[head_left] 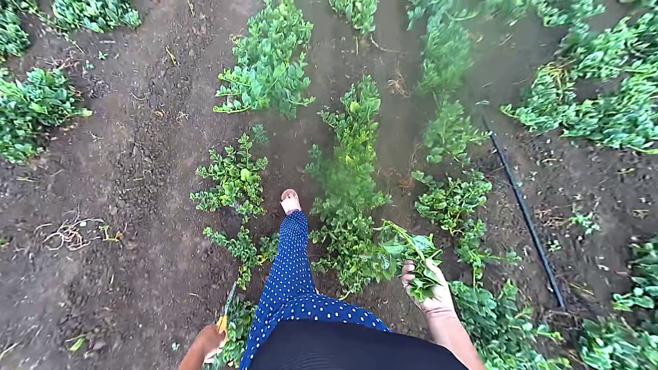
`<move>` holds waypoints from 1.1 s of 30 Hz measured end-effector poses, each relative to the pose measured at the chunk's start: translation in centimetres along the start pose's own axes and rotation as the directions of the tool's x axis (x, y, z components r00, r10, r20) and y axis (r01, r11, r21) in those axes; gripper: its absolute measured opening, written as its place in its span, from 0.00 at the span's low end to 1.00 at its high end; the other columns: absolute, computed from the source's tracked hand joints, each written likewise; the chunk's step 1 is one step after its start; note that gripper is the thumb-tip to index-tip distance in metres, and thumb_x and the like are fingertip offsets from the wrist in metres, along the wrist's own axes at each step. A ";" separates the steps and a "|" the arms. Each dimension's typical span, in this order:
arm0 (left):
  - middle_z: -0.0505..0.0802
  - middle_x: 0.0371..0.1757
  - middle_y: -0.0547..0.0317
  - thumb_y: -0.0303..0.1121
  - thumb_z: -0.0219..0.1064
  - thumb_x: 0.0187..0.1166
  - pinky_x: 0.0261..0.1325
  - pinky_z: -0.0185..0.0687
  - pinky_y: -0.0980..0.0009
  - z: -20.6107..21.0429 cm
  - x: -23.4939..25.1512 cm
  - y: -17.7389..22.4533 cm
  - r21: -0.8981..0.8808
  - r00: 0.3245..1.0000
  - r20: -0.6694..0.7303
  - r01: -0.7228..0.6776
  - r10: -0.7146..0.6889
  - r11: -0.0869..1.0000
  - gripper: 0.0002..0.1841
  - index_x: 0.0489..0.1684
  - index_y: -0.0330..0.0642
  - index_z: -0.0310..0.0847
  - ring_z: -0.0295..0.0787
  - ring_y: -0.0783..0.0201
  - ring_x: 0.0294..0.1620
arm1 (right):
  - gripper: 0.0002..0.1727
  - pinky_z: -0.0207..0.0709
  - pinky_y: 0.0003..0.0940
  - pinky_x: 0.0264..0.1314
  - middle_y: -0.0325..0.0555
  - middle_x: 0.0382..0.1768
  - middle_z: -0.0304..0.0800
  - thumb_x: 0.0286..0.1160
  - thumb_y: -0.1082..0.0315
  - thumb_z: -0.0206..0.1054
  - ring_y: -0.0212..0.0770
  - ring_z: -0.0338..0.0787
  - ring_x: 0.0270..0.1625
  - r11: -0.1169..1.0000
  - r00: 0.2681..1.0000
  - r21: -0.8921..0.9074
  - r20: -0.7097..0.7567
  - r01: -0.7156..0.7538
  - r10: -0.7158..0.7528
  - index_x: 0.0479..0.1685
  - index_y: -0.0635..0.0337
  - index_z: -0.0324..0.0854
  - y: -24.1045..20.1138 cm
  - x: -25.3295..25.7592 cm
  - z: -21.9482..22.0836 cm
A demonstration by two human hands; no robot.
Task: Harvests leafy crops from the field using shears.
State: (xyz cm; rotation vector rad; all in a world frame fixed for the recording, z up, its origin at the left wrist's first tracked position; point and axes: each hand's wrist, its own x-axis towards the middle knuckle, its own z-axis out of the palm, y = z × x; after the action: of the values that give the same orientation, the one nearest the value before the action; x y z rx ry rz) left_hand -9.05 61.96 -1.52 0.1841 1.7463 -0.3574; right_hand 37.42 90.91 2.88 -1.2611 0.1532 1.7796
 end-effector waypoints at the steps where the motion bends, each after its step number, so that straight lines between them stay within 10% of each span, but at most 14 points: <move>1: 0.89 0.62 0.34 0.37 0.57 0.92 0.65 0.82 0.48 -1.6 0.3 1.4 -0.024 1.000 -0.003 0.004 -0.005 1.000 0.21 0.73 0.29 0.74 0.89 0.44 0.60 | 0.30 0.86 0.23 0.20 0.39 0.26 0.89 0.91 0.45 0.33 0.32 0.92 0.23 1.000 1.000 -0.003 0.003 -0.007 0.007 0.39 0.54 0.76 -0.5 2.0 2.3; 14: 0.88 0.63 0.32 0.30 0.56 0.91 0.63 0.82 0.46 -26.4 -4.6 20.1 -0.353 0.975 -0.218 -0.130 0.054 0.926 0.19 0.74 0.28 0.72 0.88 0.42 0.59 | 0.27 0.86 0.24 0.21 0.39 0.25 0.88 0.93 0.48 0.34 0.32 0.91 0.23 0.992 1.000 -0.126 0.018 0.023 -0.021 0.40 0.53 0.75 -7.8 12.8 32.7; 27: 0.87 0.65 0.27 0.34 0.64 0.87 0.73 0.74 0.41 -28.5 -3.6 28.6 -0.165 0.979 -0.201 -0.076 0.042 0.983 0.21 0.71 0.27 0.78 0.84 0.36 0.69 | 0.27 0.88 0.26 0.26 0.42 0.29 0.88 0.92 0.46 0.36 0.35 0.92 0.26 0.988 0.965 -0.154 0.261 0.013 0.028 0.43 0.55 0.76 -12.7 21.8 52.8; 33: 0.87 0.66 0.28 0.31 0.65 0.85 0.72 0.76 0.38 -36.0 -3.1 41.3 -0.227 0.963 -0.262 -0.123 0.062 0.966 0.23 0.76 0.31 0.74 0.85 0.35 0.68 | 0.30 0.88 0.27 0.25 0.44 0.29 0.89 0.91 0.45 0.36 0.36 0.92 0.25 0.942 0.954 -0.313 0.228 -0.118 0.196 0.42 0.56 0.77 -14.2 31.6 60.8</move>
State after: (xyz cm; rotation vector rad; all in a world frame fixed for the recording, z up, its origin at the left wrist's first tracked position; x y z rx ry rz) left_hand -28.67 113.05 2.00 0.1399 2.0086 -0.0506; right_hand 4.53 152.07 11.43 -1.2371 -0.1720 2.1488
